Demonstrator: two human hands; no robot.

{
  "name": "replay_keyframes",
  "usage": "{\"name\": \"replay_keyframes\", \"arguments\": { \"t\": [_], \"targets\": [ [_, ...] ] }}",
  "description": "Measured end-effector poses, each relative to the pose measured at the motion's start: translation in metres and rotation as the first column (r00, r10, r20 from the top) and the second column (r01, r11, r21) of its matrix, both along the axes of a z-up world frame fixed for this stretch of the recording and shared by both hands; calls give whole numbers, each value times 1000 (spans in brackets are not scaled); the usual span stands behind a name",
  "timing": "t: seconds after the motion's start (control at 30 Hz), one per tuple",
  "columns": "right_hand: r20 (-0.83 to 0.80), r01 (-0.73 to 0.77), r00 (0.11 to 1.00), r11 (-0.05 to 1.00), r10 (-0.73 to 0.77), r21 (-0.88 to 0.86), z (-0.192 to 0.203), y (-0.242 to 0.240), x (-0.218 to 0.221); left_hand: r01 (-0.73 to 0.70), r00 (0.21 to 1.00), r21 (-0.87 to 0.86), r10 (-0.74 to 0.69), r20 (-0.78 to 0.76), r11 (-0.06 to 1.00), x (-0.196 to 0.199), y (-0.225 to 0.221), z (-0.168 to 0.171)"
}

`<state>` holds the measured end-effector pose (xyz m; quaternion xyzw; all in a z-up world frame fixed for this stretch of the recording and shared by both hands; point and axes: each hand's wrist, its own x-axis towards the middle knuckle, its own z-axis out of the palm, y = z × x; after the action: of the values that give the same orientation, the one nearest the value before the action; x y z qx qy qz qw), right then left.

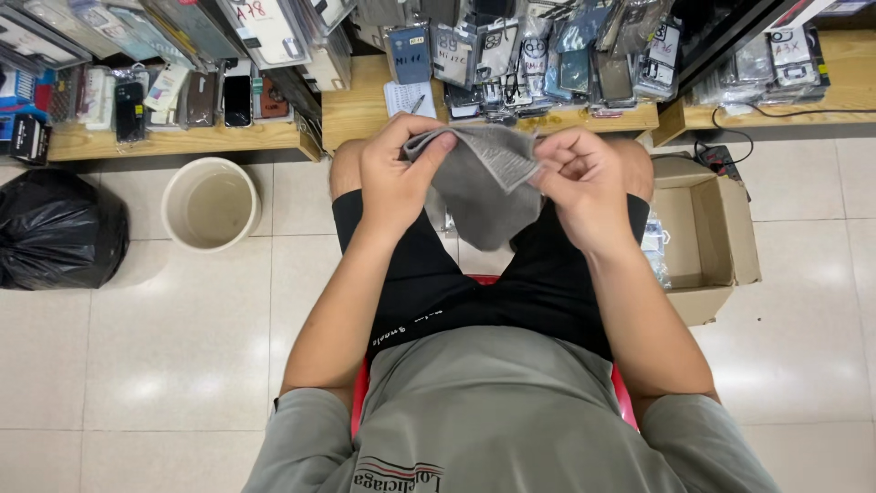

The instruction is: The person sits on a red stool and cleans several packaged phone cases using a grey cloth. They pick up each case, wipe the plastic packaging thoroughly, and then place it back on the shelf or into a box.

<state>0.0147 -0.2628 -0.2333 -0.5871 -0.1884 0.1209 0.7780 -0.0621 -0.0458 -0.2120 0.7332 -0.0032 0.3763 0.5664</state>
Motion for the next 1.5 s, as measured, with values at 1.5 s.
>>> {"name": "replay_keyframes", "arguments": {
  "t": [1.5],
  "targets": [
    [-305, 23, 951, 998, -41, -63, -40, -43, 19, -134, 889, -317, -28, -458, 939, -31, 74, -87]
  ]
}}
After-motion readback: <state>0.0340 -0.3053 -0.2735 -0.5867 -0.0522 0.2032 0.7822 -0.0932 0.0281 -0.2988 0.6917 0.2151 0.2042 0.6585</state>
